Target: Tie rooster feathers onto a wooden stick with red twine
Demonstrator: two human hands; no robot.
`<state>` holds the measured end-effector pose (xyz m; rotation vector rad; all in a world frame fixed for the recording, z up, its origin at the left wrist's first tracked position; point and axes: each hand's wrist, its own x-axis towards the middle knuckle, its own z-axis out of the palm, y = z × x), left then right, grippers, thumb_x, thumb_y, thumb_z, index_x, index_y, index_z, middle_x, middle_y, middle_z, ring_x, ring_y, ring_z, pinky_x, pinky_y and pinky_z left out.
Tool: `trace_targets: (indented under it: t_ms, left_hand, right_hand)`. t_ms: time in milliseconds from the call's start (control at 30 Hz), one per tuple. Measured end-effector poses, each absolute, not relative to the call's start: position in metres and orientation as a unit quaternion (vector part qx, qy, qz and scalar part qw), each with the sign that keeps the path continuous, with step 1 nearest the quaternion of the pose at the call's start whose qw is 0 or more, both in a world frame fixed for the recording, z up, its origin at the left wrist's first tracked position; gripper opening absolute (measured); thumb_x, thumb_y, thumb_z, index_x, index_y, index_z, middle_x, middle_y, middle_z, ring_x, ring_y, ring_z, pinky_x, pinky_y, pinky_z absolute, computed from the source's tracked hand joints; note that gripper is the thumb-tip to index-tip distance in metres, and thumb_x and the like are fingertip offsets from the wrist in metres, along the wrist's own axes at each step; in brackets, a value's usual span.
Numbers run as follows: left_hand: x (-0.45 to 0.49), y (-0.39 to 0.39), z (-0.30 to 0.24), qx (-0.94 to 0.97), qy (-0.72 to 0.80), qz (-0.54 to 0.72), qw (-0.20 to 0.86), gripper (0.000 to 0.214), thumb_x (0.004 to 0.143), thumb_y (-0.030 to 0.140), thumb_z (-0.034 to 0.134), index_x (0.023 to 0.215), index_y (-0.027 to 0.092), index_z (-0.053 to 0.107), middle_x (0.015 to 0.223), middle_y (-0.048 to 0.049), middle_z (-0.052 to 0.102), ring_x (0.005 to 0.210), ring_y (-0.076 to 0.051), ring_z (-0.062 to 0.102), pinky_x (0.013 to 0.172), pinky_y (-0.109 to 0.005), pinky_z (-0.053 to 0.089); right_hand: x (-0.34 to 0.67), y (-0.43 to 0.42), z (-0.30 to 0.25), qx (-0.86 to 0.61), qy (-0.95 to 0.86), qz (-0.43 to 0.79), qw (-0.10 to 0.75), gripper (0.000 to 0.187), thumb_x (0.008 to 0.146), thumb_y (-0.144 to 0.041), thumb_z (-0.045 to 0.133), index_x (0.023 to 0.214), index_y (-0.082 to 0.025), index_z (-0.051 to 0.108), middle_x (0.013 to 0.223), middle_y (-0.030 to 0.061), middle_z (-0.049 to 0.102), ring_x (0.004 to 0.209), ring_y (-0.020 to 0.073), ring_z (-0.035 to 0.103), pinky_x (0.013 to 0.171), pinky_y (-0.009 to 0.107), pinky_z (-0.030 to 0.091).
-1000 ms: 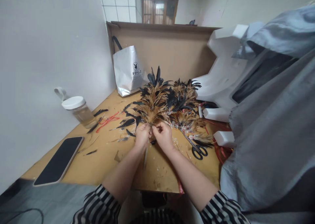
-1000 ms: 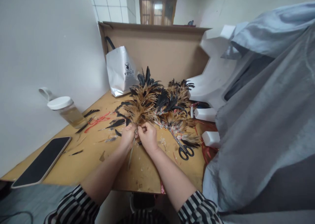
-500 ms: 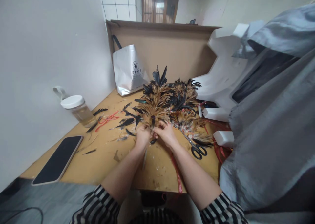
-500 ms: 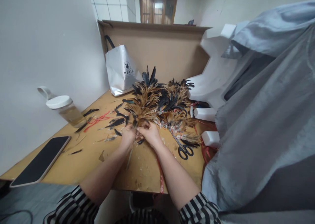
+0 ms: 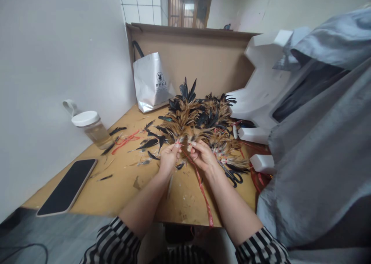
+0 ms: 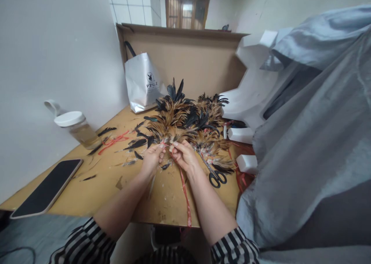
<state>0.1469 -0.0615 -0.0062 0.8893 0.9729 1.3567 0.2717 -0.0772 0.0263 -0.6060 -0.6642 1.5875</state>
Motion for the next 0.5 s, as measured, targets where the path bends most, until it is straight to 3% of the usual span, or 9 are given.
trace_targets:
  t_ms: [133, 333, 500]
  left_hand:
    - [0.147, -0.0621, -0.0061, 0.387, 0.411, 0.586, 0.582, 0.033, 0.063, 0.045, 0.067, 0.065, 0.013, 0.055, 0.05, 0.0045, 0.047, 0.035, -0.003, 0.031, 0.034, -0.017, 0.017]
    - [0.1467, -0.0624, -0.0084, 0.416, 0.414, 0.577, 0.568, 0.031, 0.067, 0.044, 0.063, 0.067, 0.013, 0.058, 0.043, 0.0054, 0.043, 0.035, -0.004, 0.031, 0.035, -0.017, 0.02]
    - [0.1473, -0.0615, -0.0126, 0.411, 0.419, 0.583, 0.562, 0.031, 0.072, 0.045, 0.057, 0.073, 0.014, 0.06, 0.044, 0.0046, 0.045, 0.035, -0.005, 0.034, 0.035, -0.018, 0.022]
  right_hand:
    - [0.2702, -0.0772, 0.0218, -0.253, -0.264, 0.722, 0.587, 0.027, 0.057, -0.013, 0.075, 0.056, -0.016, 0.049, 0.053, -0.003, 0.059, 0.047, 0.0066, 0.053, 0.043, 0.015, 0.042]
    - [0.2659, -0.0792, 0.0244, -0.288, -0.302, 0.723, 0.55, 0.019, 0.055, -0.019, 0.077, 0.062, -0.014, 0.06, 0.059, 0.0008, 0.061, 0.052, 0.0091, 0.055, 0.045, 0.018, 0.041]
    - [0.2658, -0.0768, 0.0255, -0.319, -0.352, 0.665, 0.576, 0.025, 0.051, -0.02, 0.079, 0.062, -0.013, 0.058, 0.052, -0.0029, 0.053, 0.043, 0.005, 0.043, 0.037, 0.016, 0.028]
